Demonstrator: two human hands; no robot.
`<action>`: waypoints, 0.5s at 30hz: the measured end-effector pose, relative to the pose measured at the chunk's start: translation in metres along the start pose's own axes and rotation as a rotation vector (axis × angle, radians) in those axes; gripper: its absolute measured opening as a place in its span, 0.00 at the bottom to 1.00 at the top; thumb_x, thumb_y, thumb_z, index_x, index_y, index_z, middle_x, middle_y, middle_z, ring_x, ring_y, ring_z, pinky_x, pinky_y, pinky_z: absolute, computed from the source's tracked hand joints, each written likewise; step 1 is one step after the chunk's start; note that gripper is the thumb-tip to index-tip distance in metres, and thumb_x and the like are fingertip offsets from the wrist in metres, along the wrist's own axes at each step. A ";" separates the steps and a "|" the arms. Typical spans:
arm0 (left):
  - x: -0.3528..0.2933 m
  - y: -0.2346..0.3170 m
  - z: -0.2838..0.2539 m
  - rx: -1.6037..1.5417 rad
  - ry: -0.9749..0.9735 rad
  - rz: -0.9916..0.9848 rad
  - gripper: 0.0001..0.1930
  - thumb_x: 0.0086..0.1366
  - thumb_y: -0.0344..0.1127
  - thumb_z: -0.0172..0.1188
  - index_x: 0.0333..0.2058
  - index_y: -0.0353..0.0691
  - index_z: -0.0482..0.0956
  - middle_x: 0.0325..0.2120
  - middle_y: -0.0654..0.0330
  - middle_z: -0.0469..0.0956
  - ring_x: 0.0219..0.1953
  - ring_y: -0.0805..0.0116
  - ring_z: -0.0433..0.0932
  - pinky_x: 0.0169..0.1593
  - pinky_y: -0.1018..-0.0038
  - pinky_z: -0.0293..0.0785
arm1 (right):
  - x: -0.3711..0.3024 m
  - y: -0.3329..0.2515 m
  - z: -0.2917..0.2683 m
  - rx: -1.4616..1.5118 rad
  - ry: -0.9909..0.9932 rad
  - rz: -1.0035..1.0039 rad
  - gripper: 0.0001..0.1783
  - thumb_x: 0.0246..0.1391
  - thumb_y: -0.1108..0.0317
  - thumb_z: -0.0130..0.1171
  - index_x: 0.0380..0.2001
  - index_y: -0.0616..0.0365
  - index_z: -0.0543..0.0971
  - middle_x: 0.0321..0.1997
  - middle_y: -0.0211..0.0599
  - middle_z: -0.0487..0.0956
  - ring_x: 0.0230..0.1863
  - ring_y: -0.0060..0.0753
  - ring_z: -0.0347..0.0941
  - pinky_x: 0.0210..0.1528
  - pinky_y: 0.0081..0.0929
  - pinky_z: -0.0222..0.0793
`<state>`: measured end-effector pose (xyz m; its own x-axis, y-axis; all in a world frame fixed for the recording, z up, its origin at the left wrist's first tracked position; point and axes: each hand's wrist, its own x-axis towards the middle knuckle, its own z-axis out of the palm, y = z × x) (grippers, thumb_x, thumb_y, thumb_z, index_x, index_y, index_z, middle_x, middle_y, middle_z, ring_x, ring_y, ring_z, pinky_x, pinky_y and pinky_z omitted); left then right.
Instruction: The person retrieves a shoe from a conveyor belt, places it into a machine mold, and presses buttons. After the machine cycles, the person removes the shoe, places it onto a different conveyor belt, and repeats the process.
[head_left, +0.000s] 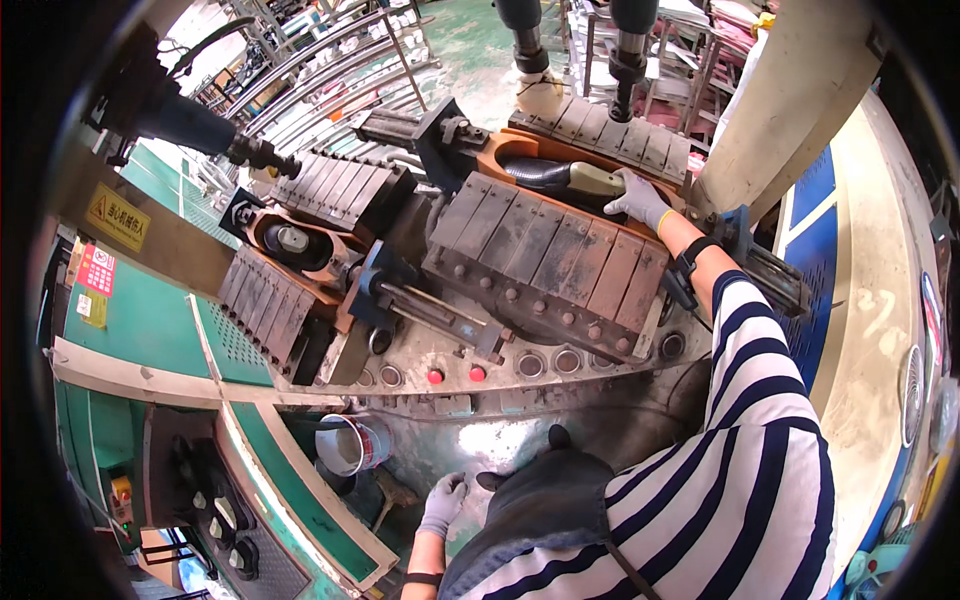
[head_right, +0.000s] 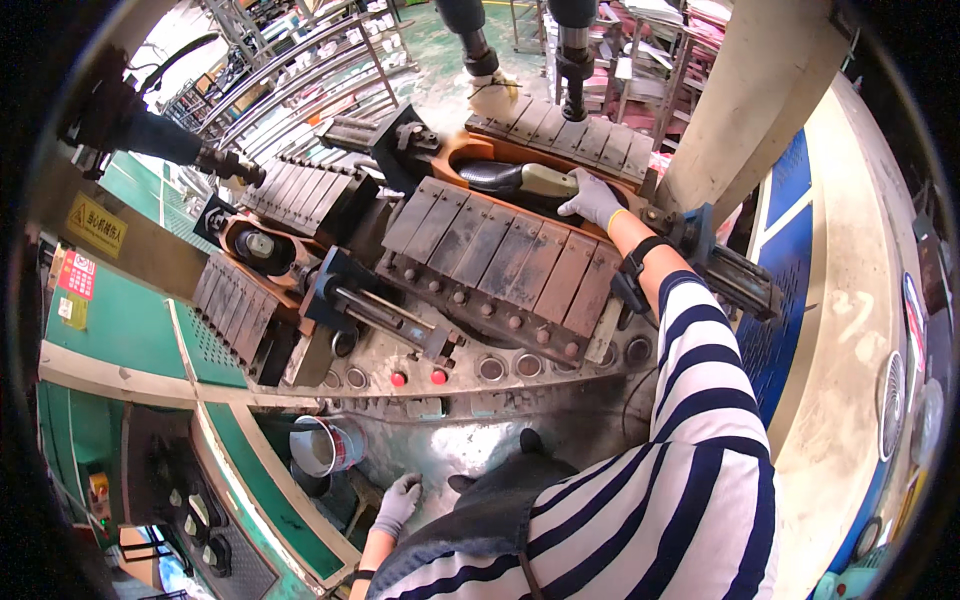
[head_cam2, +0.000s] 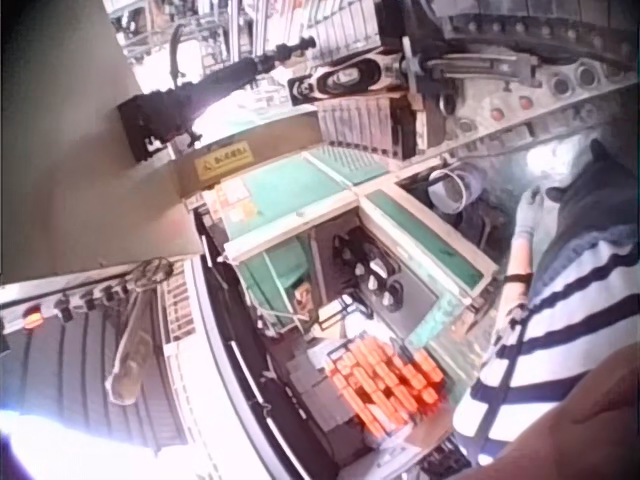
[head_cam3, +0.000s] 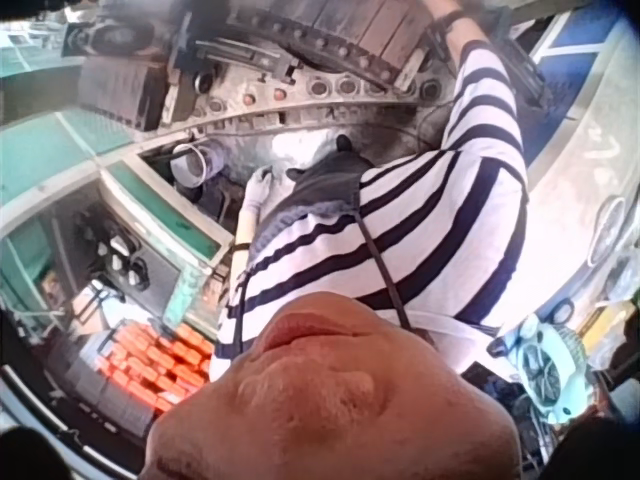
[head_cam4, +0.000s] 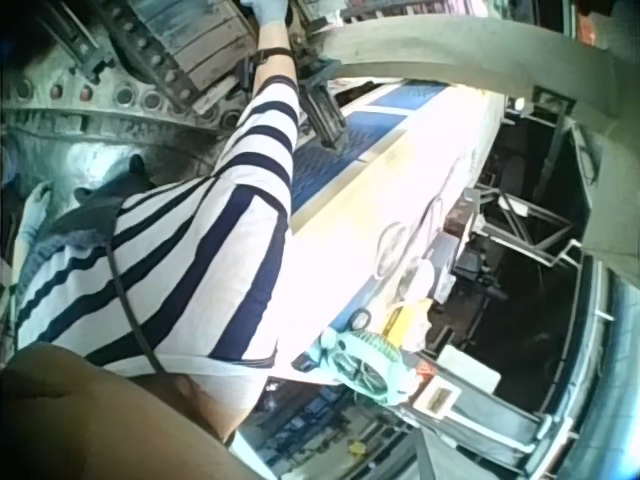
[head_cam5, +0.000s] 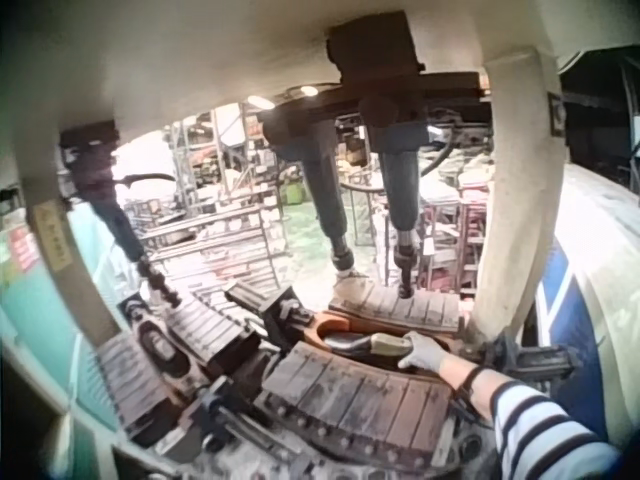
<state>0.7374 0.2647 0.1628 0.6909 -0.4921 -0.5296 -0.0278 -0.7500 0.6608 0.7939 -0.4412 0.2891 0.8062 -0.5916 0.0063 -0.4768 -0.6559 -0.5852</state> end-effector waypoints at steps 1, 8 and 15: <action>-0.003 0.000 -0.008 0.103 0.058 0.049 0.17 0.61 0.32 0.57 0.49 0.35 0.78 0.42 0.49 0.81 0.46 0.58 0.81 0.52 0.68 0.74 | -0.006 -0.007 0.003 -0.041 0.044 0.013 0.45 0.33 0.58 0.76 0.58 0.54 0.68 0.58 0.47 0.73 0.61 0.50 0.67 0.62 0.38 0.63; -0.016 -0.058 -0.115 -0.070 0.720 0.233 0.13 0.59 0.26 0.54 0.43 0.31 0.77 0.41 0.49 0.77 0.47 0.52 0.76 0.57 0.65 0.68 | -0.090 -0.101 0.000 0.626 0.727 -0.291 0.13 0.56 0.60 0.66 0.34 0.58 0.78 0.28 0.22 0.76 0.31 0.14 0.68 0.38 0.15 0.66; -0.107 -0.231 -0.217 0.391 1.139 -0.350 0.24 0.64 0.39 0.58 0.58 0.41 0.70 0.61 0.45 0.66 0.61 0.48 0.66 0.64 0.58 0.60 | -0.298 -0.217 0.157 0.393 0.046 -0.353 0.16 0.65 0.60 0.53 0.28 0.61 0.76 0.25 0.37 0.75 0.29 0.27 0.71 0.36 0.27 0.67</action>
<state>0.8266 0.5872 0.1824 0.9302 0.2740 0.2442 0.2053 -0.9399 0.2727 0.7125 -0.0489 0.2871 0.8734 -0.3925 0.2883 -0.0047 -0.5988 -0.8009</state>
